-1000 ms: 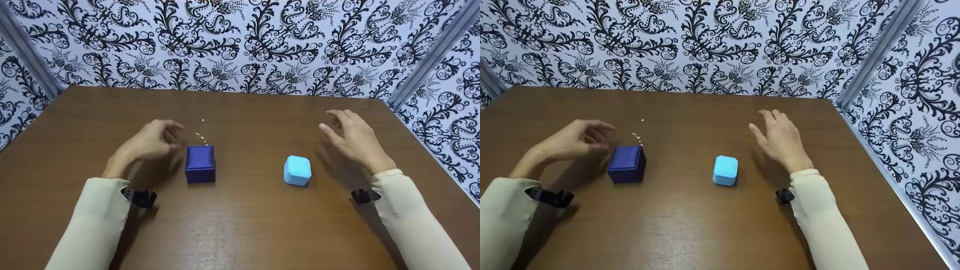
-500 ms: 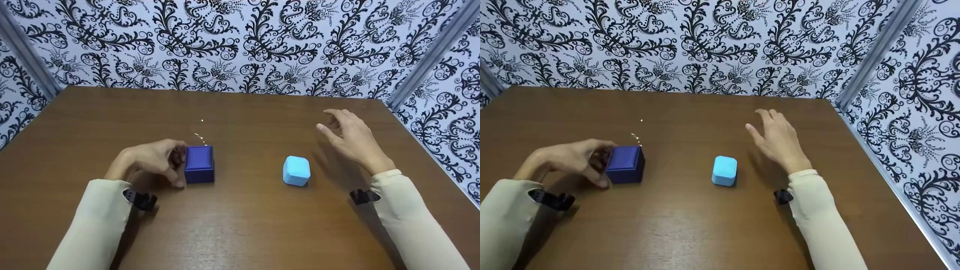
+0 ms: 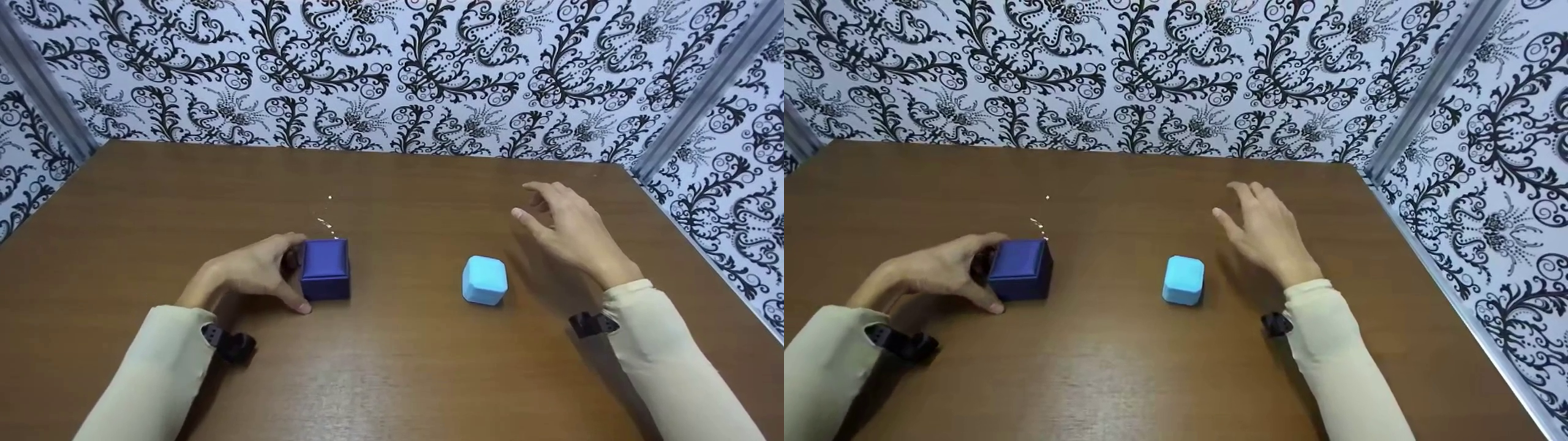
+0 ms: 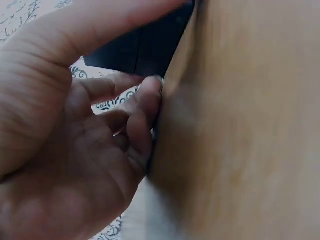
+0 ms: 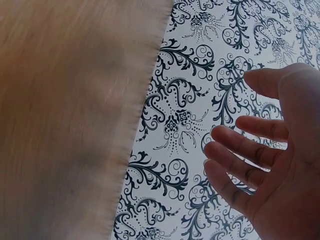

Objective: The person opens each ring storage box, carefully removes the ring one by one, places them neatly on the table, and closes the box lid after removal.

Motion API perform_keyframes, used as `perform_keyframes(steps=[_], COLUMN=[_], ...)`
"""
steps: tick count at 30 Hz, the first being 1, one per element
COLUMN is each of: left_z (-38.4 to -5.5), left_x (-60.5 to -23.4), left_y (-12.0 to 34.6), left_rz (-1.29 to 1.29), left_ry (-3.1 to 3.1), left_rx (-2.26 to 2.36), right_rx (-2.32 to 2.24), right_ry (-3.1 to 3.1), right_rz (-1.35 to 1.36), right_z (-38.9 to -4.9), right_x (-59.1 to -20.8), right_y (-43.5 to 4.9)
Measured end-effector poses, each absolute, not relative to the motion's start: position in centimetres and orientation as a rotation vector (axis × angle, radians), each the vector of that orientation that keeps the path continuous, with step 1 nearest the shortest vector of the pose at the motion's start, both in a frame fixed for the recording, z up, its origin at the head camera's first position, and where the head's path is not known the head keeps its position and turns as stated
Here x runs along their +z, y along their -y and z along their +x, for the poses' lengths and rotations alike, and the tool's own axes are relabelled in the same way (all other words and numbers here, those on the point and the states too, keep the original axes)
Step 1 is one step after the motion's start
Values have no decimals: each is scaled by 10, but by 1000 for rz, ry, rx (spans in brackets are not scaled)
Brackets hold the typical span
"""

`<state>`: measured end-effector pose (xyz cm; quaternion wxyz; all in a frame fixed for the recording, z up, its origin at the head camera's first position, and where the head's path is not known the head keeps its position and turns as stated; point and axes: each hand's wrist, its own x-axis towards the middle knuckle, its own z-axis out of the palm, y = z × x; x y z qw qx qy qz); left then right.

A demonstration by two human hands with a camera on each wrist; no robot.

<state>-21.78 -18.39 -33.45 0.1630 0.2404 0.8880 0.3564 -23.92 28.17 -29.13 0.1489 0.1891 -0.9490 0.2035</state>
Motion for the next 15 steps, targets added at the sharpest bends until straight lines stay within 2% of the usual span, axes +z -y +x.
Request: perform_keyframes(steps=[8,15], left_z=[-219,-218], left_x=[-343,-344], left_y=[187,188], left_rz=[767,768], left_ry=[-2554,-2541], left_rx=[1118,1155], right_rx=[625,879], right_ry=[2682,2556], right_rz=[596,779], right_z=[-236,-226], right_x=[-293,-287], right_y=[-274,-250])
